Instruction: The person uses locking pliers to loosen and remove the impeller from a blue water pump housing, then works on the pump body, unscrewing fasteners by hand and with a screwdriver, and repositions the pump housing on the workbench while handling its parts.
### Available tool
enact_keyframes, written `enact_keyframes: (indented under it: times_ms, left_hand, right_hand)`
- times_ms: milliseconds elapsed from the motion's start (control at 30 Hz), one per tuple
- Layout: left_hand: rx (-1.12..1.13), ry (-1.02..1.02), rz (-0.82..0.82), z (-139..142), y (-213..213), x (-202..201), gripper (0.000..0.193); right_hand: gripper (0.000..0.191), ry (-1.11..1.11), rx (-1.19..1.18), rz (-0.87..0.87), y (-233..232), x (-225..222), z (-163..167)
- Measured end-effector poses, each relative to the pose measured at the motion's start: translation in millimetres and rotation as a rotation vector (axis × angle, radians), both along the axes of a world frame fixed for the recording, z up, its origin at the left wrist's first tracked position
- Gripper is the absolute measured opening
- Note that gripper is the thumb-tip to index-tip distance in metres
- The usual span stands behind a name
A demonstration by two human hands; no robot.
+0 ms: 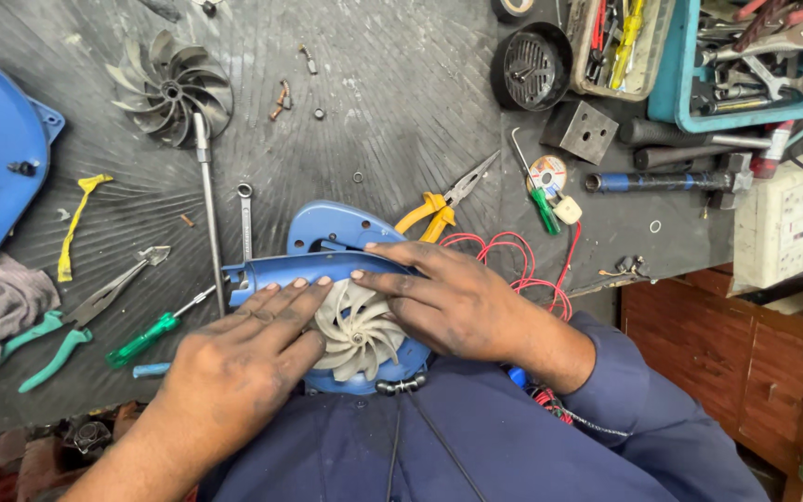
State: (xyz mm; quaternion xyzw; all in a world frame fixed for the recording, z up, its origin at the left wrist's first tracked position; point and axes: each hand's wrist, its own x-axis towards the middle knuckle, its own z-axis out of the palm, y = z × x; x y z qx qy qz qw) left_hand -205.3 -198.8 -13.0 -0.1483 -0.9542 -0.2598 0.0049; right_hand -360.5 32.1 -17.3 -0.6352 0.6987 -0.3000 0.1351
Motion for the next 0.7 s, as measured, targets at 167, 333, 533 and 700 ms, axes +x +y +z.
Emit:
enact_keyframes:
  times_ms: [167, 333, 533, 700]
  left_hand:
    - [-0.028, 0.035, -0.086, 3, -5, -5, 0.011]
    - [-0.075, -0.024, -0.087, 8, 2, -9, 0.027]
    - [0.575, -0.086, 0.323, -25, 20, 36, 0.079]
    - [1.120, -0.485, 0.190, -83, 31, 78, 0.121]
  right_hand:
    - [0.015, -0.080, 0.005, -0.075, 0, 5, 7]
    - [0.016, -0.098, 0.036, -0.211, 20, 18, 11]
    - [0.021, -0.045, 0.005, -0.411, 61, 53, 5]
    - [0.023, -0.046, -0.069, -0.604, 70, 105, -6]
